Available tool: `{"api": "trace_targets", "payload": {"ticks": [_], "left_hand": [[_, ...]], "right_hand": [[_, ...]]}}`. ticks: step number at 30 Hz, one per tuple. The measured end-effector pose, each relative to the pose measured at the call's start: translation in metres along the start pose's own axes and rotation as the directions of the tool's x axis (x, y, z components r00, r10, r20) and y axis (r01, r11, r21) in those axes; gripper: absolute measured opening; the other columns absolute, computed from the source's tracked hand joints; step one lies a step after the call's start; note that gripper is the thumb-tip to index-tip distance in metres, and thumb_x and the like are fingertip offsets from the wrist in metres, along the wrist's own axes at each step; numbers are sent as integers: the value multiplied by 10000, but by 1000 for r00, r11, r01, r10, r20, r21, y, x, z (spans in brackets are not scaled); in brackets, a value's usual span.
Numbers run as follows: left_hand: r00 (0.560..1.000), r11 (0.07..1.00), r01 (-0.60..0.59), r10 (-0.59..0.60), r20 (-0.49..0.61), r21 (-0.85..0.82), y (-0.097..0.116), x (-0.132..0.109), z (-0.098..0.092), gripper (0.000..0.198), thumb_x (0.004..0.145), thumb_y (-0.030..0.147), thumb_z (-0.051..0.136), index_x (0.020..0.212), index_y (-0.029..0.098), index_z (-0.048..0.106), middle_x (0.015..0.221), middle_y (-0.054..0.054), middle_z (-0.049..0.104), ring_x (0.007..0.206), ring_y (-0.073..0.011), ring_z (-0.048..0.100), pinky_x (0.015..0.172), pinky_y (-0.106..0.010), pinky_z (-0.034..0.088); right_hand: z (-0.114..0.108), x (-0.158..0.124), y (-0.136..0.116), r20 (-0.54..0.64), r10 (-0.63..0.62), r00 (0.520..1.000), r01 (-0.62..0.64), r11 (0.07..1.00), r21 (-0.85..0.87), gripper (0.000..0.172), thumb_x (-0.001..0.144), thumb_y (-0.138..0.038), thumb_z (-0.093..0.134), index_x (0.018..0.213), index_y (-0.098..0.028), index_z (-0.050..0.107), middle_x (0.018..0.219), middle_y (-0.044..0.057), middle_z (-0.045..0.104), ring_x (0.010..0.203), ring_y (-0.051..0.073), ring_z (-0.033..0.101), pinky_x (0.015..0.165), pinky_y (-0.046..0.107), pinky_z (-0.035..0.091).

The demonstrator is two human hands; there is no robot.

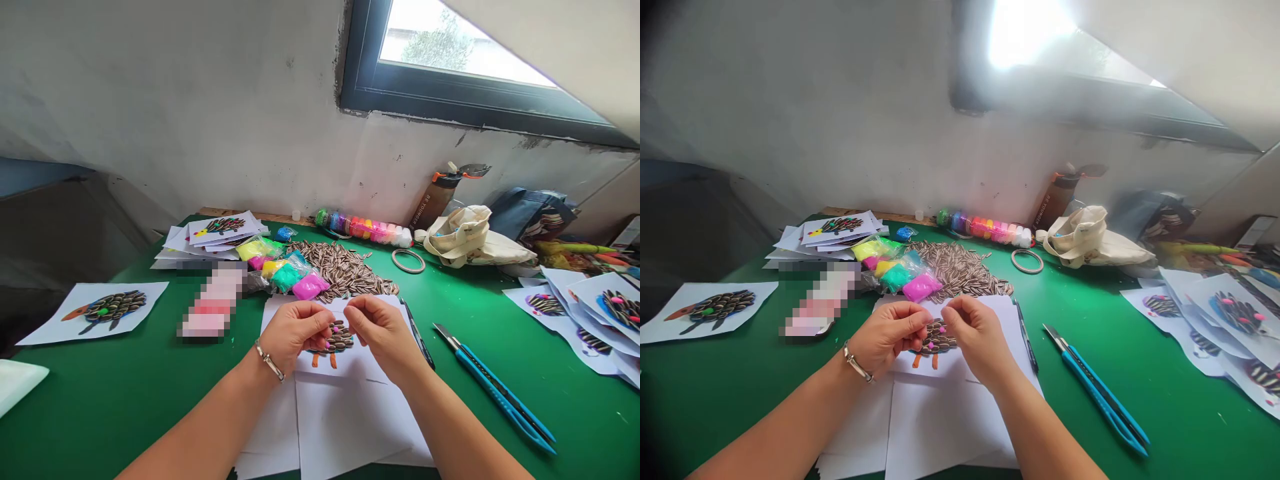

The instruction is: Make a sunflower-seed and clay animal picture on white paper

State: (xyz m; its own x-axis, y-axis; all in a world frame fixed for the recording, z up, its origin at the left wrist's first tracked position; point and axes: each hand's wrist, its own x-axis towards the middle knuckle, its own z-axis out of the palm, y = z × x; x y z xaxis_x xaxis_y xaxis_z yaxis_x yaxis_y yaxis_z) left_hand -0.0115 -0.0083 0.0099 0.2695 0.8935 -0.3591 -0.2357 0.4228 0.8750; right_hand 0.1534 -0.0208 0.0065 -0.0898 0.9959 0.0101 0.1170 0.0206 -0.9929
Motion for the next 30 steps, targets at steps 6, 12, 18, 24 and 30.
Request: {"api": "trace_targets", "payload": {"ticks": [6, 12, 18, 24, 30], "left_hand": [[999, 998, 0, -1, -32, -56, 0, 0, -1, 448, 485, 387, 876, 802, 121, 706, 604, -17, 662, 511, -90, 582, 558, -213, 493], [999, 999, -42, 42, -1, 3, 1, 2, -6, 399, 528, 449, 854, 678, 121, 684, 540, 4, 604, 451, -70, 521, 478, -193, 429], [996, 997, -81, 81, -30, 4, 4, 3, -10, 371, 539, 426, 855, 615, 133, 641, 489, 31, 554, 432, -63, 492, 438, -174, 385], [996, 994, -66, 61, -69, -83, 8, 2, -13, 446, 485, 379, 889, 808, 124, 719, 674, -20, 663, 566, -92, 591, 597, -210, 506], [991, 996, -93, 92, -101, -6, 11, 3, -17, 380, 551, 440, 851, 666, 125, 672, 560, 20, 582, 470, -59, 517, 475, -169, 432]], "right_hand": [[0, 1, 3, -3, 10, 1000, -10, 997, 73, 219, 874, -381, 527, 984, -195, 565, 774, 6, 643, 613, 120, 567, 611, 263, 460], [1, 0, 1, 24, 57, 998, -58, 997, 46, 261, 830, -425, 588, 776, -169, 594, 650, -2, 608, 525, 105, 514, 525, 243, 410], [-4, 2, 0, -71, -18, 997, 17, 1000, -13, 289, 797, -417, 645, 663, -175, 560, 542, -52, 440, 507, 81, 374, 465, 220, 293], [-4, 3, 7, -45, -3, 999, 7, 995, 97, 280, 835, -415, 597, 991, -185, 629, 860, 48, 667, 684, 152, 618, 657, 291, 485], [-6, 2, 4, -58, -14, 998, 9, 997, -72, 319, 829, -444, 596, 667, -169, 594, 537, -33, 500, 484, 89, 430, 464, 225, 335]]}}
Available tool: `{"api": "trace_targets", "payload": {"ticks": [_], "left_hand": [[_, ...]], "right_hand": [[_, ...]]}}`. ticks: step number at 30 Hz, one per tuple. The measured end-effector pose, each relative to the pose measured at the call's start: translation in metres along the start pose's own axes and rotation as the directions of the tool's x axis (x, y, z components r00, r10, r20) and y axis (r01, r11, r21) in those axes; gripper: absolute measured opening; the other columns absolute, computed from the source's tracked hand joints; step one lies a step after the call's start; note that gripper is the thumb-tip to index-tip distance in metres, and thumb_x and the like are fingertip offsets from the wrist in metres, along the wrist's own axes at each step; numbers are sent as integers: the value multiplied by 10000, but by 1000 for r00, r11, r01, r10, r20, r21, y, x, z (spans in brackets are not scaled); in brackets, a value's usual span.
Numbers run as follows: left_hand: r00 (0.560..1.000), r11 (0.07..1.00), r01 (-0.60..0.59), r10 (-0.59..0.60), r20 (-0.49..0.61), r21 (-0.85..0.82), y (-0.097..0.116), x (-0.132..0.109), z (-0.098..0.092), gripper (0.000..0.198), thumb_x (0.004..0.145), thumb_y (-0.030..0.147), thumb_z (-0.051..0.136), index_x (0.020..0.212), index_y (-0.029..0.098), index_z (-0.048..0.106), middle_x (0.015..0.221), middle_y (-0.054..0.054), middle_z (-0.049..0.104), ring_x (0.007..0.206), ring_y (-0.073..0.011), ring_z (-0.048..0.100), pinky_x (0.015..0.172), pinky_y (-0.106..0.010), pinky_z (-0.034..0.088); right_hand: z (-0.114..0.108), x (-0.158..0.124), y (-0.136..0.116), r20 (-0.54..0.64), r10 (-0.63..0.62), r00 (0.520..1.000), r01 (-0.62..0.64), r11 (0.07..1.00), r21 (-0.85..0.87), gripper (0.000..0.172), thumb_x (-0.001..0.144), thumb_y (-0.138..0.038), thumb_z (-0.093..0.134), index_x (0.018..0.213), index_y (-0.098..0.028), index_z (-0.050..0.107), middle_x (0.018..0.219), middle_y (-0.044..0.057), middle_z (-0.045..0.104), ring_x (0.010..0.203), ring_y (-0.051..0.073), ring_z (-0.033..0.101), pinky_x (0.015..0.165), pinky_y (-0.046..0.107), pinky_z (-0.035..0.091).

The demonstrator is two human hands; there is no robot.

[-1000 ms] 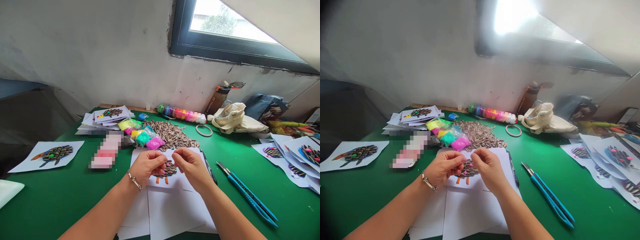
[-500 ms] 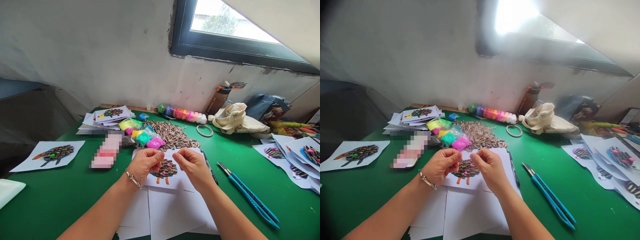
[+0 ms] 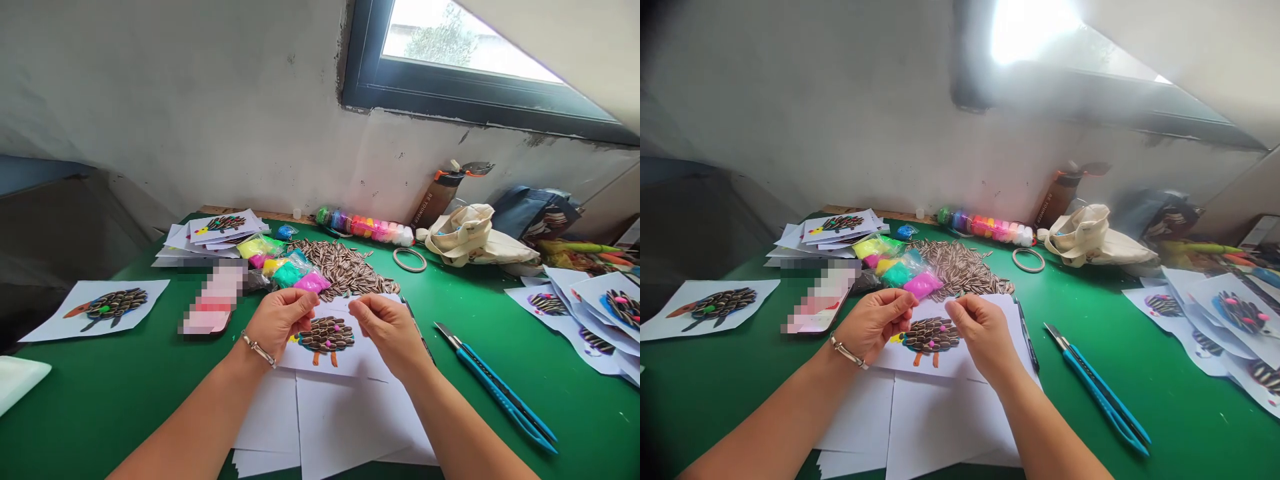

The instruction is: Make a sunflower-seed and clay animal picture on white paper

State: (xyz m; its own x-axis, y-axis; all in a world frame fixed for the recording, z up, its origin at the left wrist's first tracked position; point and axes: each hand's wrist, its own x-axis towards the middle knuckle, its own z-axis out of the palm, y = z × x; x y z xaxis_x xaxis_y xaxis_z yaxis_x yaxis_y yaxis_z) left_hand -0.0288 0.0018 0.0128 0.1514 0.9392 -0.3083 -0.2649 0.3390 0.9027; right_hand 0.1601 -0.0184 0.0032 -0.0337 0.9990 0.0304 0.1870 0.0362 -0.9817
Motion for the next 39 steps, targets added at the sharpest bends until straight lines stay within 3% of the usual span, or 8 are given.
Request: {"api": "trace_targets", "payload": {"ticks": [3, 10, 18, 22, 26, 32, 35, 39], "left_hand": [[1000, 1000, -16, 15, 3, 21, 0, 0, 0, 370, 574, 442, 838, 623, 134, 639, 504, 42, 534, 433, -50, 482, 436, -160, 384], [1000, 1000, 7, -7, -5, -23, -1, -1, 2, 407, 519, 397, 869, 785, 128, 717, 690, -27, 656, 573, -96, 578, 589, -220, 498], [999, 997, -38, 37, 14, 74, -5, 2, -1, 413, 614, 505, 795, 591, 128, 628, 488, 31, 530, 415, -50, 469, 407, -159, 341], [1000, 999, -18, 18, -2, 48, -4, 1, 1, 390, 530, 445, 855, 665, 124, 681, 567, 8, 598, 487, -68, 526, 490, -176, 437], [1000, 1000, 7, -7, -14, 22, -4, 2, 2, 423, 507, 420, 868, 768, 122, 720, 690, -35, 668, 578, -101, 591, 609, -226, 512], [999, 993, -43, 42, 11, 110, -7, 4, -2, 405, 599, 507, 799, 642, 125, 670, 518, 17, 568, 444, -63, 496, 446, -176, 399], [999, 993, -38, 38, 2, 108, -6, 4, -1, 380, 568, 461, 832, 638, 128, 665, 518, 28, 565, 454, -59, 501, 468, -172, 415], [1000, 1000, 12, -12, -14, 29, -4, 3, 3, 433, 475, 407, 883, 763, 129, 716, 672, -19, 670, 573, -96, 595, 620, -222, 515]], "right_hand": [[-2, 0, -2, -54, -27, 998, 26, 1000, -17, 293, 799, -427, 635, 660, -173, 589, 545, -40, 461, 511, 89, 407, 463, 221, 319], [2, 2, 4, -17, -17, 1000, 18, 996, 89, 306, 854, -441, 556, 996, -177, 619, 854, 59, 661, 712, 168, 636, 682, 304, 498], [-1, -1, -4, -31, -60, 998, 55, 989, -137, 347, 808, -437, 610, 584, -178, 557, 511, -38, 431, 493, 94, 390, 464, 236, 301], [-2, -1, -3, -23, -51, 998, 49, 995, -81, 222, 806, -407, 615, 794, -188, 651, 654, 2, 594, 584, 135, 542, 551, 258, 422], [1, 0, 1, 4, -41, 999, 41, 999, -14, 273, 848, -413, 553, 989, -198, 645, 886, 55, 685, 722, 176, 655, 700, 311, 498], [-1, -1, -1, 7, -61, 998, 61, 978, -201, 322, 841, -428, 569, 632, -184, 596, 524, -22, 503, 500, 109, 467, 477, 240, 351], [-2, 0, -2, -21, -72, 997, 68, 987, -147, 204, 815, -384, 608, 781, -185, 639, 636, -4, 579, 583, 129, 528, 533, 248, 403], [-1, 2, 2, -16, -48, 999, 47, 998, -39, 275, 866, -366, 528, 1057, -185, 607, 868, 51, 674, 727, 168, 641, 686, 301, 493]]}}
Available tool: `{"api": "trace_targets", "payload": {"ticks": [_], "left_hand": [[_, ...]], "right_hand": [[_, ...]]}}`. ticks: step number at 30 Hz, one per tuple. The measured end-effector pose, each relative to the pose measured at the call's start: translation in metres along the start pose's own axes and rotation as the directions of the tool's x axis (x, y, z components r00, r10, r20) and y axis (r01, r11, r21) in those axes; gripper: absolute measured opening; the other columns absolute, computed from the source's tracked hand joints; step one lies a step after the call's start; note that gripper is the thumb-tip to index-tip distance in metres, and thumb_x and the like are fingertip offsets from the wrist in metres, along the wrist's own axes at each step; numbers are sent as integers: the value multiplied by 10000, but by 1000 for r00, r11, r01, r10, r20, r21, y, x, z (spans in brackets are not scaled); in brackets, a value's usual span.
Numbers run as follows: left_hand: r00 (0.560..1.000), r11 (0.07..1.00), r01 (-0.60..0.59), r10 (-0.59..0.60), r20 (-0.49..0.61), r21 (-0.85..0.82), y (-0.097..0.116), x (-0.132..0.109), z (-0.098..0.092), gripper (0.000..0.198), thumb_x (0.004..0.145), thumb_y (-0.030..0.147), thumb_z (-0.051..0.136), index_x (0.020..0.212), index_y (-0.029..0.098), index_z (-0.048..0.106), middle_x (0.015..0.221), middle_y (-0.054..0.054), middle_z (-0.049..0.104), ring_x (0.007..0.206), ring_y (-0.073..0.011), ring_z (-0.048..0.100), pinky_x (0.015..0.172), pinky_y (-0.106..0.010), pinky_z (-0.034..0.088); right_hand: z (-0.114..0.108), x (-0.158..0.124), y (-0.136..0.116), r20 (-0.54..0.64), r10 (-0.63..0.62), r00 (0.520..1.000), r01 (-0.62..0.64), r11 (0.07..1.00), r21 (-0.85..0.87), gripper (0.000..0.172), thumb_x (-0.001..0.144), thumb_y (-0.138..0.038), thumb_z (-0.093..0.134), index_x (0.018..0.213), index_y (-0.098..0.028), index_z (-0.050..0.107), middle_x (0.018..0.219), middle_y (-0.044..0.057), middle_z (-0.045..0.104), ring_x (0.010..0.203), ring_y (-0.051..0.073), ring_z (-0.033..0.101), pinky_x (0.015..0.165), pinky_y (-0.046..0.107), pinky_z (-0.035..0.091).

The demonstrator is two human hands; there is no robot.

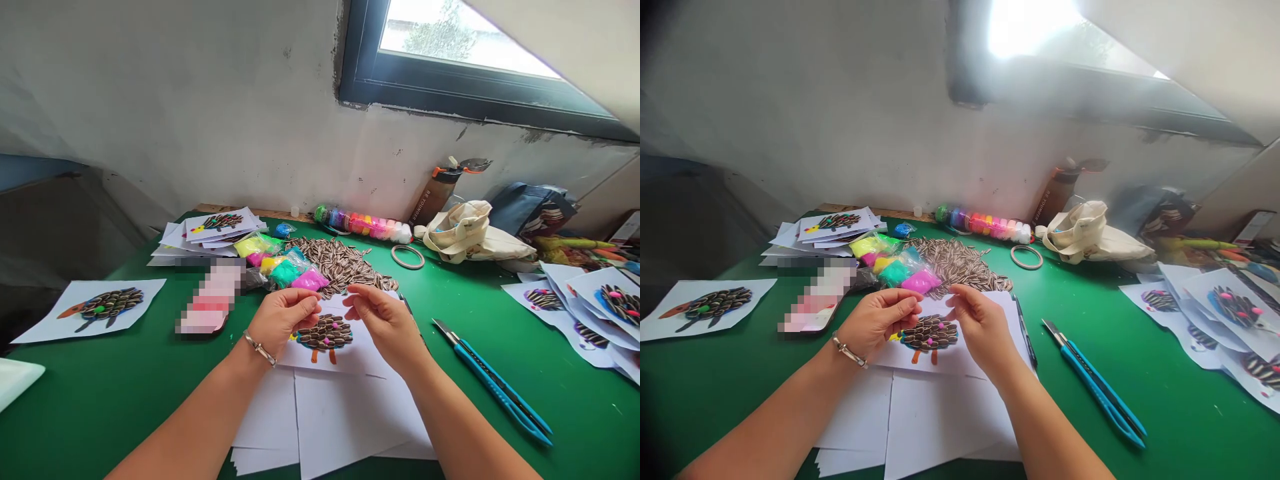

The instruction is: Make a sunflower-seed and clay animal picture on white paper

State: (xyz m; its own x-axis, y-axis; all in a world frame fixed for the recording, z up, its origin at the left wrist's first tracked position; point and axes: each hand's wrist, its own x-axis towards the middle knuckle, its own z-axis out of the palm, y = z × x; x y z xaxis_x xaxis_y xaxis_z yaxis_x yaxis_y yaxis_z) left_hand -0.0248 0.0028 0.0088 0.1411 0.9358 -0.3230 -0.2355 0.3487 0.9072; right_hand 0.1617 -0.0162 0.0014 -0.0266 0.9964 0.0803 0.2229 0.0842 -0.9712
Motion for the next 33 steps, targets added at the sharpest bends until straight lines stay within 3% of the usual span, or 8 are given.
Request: {"api": "trace_targets", "payload": {"ticks": [3, 9, 12, 16, 22, 26, 29, 33], "left_hand": [[1000, 1000, 5, -5, -9, -24, -1, 1, 0, 466, 471, 417, 883, 802, 130, 723, 727, -44, 699, 612, -118, 625, 650, -244, 534], [998, 993, -54, 50, 36, 106, -5, 4, -5, 384, 590, 476, 814, 630, 127, 659, 510, 29, 576, 428, -49, 494, 435, -159, 402], [998, 994, -45, 42, 37, 100, -4, 3, -4, 381, 548, 453, 839, 666, 128, 678, 562, 20, 614, 477, -60, 534, 499, -170, 453], [1000, 999, -19, 19, 1, 49, -5, 3, -2, 458, 486, 446, 862, 796, 140, 720, 709, -25, 697, 597, -108, 623, 638, -227, 524], [997, 985, -76, 71, 36, 155, -6, 6, -5, 386, 596, 489, 797, 641, 127, 670, 535, 16, 603, 452, -66, 521, 471, -179, 430], [997, 988, -77, 72, 40, 137, -6, 5, -4, 367, 555, 443, 832, 668, 130, 677, 567, 17, 611, 495, -70, 531, 507, -180, 447], [998, 993, -67, 65, 24, 96, -7, 5, -4, 395, 533, 440, 841, 737, 132, 702, 654, -6, 654, 561, -88, 570, 586, -207, 494], [997, 989, -81, 77, 30, 127, -9, 8, -7, 391, 593, 486, 799, 697, 127, 684, 604, -1, 627, 505, -77, 543, 513, -187, 455]], "right_hand": [[1, 0, 2, 4, 1, 1000, -1, 1000, 0, 262, 884, -382, 497, 1012, -185, 613, 895, 56, 676, 724, 162, 647, 692, 298, 495], [-2, -2, -2, 22, -8, 1000, 12, 985, -174, 288, 819, -410, 598, 648, -179, 595, 544, -24, 506, 521, 107, 464, 481, 232, 349], [-2, -1, 1, 34, -23, 999, 27, 991, -132, 181, 818, -356, 597, 793, -183, 644, 667, 0, 603, 598, 127, 548, 549, 241, 417], [0, 1, 9, 44, -33, 998, 37, 996, -83, 243, 871, -322, 509, 1042, -194, 625, 908, 47, 682, 738, 156, 648, 700, 288, 491], [-1, 0, 4, 66, -41, 997, 56, 970, -237, 273, 860, -391, 536, 707, -182, 622, 602, -14, 563, 555, 113, 510, 518, 232, 387], [-3, 0, 4, 55, -68, 996, 80, 965, -248, 150, 831, -305, 562, 827, -189, 656, 723, 3, 633, 648, 129, 557, 599, 238, 424], [-5, 2, 9, 70, -65, 995, 79, 970, -230, 204, 868, -278, 491, 981, -200, 642, 845, 21, 679, 669, 129, 601, 639, 247, 453], [-6, 4, 10, 128, -84, 988, 128, 911, -392, 237, 889, -321, 473, 775, -197, 640, 665, -12, 617, 570, 110, 524, 548, 232, 385]]}}
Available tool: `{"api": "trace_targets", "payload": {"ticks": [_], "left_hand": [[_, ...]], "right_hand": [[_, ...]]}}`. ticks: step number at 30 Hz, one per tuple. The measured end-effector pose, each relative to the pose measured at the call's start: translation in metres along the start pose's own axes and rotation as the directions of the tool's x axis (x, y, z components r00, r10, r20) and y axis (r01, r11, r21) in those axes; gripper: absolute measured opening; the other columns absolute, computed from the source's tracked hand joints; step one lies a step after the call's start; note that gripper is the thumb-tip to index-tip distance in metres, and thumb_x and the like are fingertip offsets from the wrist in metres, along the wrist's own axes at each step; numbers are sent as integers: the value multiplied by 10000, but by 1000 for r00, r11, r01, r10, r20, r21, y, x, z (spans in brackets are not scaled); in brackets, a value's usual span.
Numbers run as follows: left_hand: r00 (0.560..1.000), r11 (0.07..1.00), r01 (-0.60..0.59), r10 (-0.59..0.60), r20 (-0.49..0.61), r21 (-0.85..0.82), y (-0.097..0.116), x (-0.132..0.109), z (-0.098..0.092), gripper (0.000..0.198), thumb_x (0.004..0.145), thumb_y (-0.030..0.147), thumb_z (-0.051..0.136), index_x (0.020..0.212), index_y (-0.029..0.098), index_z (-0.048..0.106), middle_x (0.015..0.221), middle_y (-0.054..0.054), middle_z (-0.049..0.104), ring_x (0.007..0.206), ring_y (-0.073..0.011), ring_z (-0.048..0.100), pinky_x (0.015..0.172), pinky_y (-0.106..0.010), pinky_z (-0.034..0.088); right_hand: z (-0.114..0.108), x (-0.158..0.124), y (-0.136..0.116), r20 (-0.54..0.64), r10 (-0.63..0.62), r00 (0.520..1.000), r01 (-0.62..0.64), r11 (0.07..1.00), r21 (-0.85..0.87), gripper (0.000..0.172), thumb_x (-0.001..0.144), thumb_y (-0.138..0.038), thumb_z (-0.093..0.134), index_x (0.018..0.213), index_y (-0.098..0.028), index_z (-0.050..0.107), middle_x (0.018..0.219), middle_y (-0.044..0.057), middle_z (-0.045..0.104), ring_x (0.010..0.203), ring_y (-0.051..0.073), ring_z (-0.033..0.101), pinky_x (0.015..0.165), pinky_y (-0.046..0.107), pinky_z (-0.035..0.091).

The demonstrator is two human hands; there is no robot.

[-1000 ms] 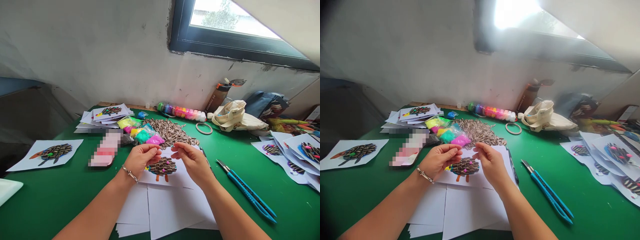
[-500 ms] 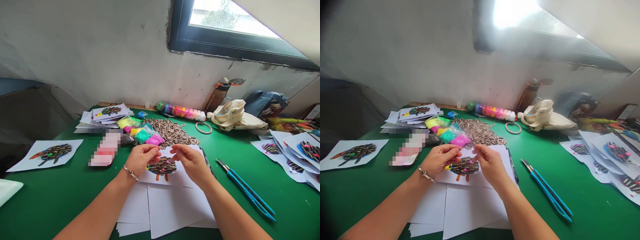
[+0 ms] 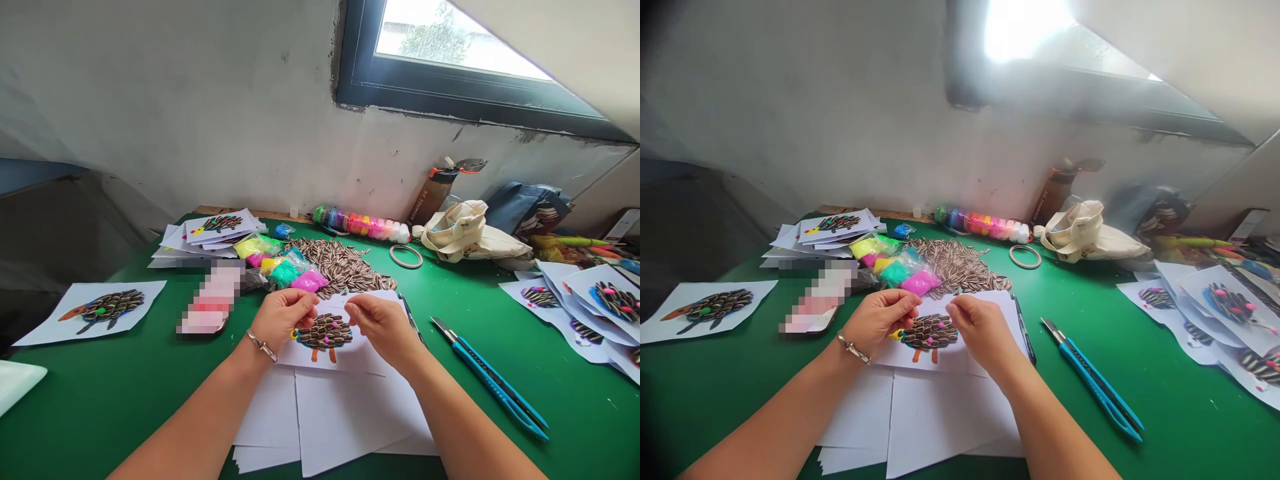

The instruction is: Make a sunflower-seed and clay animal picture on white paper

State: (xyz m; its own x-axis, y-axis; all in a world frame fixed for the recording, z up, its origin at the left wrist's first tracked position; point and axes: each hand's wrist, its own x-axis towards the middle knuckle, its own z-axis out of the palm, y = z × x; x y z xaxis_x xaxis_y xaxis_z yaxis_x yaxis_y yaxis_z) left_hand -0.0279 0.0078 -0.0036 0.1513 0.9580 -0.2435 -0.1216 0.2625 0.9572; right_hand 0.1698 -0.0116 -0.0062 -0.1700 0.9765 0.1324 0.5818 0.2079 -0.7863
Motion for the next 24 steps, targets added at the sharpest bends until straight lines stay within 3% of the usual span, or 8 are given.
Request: {"api": "trace_targets", "payload": {"ticks": [3, 6, 9, 14, 24], "left_hand": [[1000, 999, -22, 22, 16, 43, -1, 2, -3, 386, 628, 495, 775, 651, 128, 657, 531, 23, 575, 438, -57, 491, 433, -163, 377], [1000, 999, -26, 26, 16, 42, -2, 2, -3, 362, 610, 463, 796, 654, 132, 657, 542, 25, 579, 450, -58, 497, 445, -163, 382], [1000, 1000, -14, 14, 0, 13, -2, 2, -2, 346, 577, 424, 822, 702, 134, 679, 608, 8, 620, 517, -78, 545, 522, -189, 450], [1000, 1000, -4, 4, -23, 4, -1, 1, -1, 345, 574, 413, 822, 725, 132, 691, 631, -5, 636, 531, -88, 557, 534, -201, 465], [1000, 1000, -4, 4, -30, -1, 1, 0, 0, 332, 575, 393, 819, 730, 129, 691, 640, -15, 645, 527, -91, 556, 529, -203, 460]], "right_hand": [[-2, 1, -1, 5, -31, 1000, 31, 996, -83, 219, 855, -308, 529, 695, -197, 628, 623, -20, 577, 595, 115, 505, 549, 226, 363], [-2, 0, 1, 3, -27, 1000, 27, 998, -53, 134, 835, -240, 531, 860, -217, 661, 755, -10, 645, 685, 125, 561, 629, 223, 410], [-3, -1, 4, 21, 12, 1000, -10, 996, -90, 199, 836, -205, 501, 971, -237, 644, 797, -7, 666, 703, 135, 578, 644, 234, 417], [-6, -2, 0, 144, -29, 989, 70, 954, -291, 219, 856, -190, 476, 740, -221, 659, 707, 1, 611, 666, 139, 537, 608, 241, 363], [2, -4, -3, 232, -8, 973, 88, 938, -336, 217, 746, -58, 497, 804, -203, 647, 755, 7, 610, 683, 135, 510, 606, 224, 334]]}}
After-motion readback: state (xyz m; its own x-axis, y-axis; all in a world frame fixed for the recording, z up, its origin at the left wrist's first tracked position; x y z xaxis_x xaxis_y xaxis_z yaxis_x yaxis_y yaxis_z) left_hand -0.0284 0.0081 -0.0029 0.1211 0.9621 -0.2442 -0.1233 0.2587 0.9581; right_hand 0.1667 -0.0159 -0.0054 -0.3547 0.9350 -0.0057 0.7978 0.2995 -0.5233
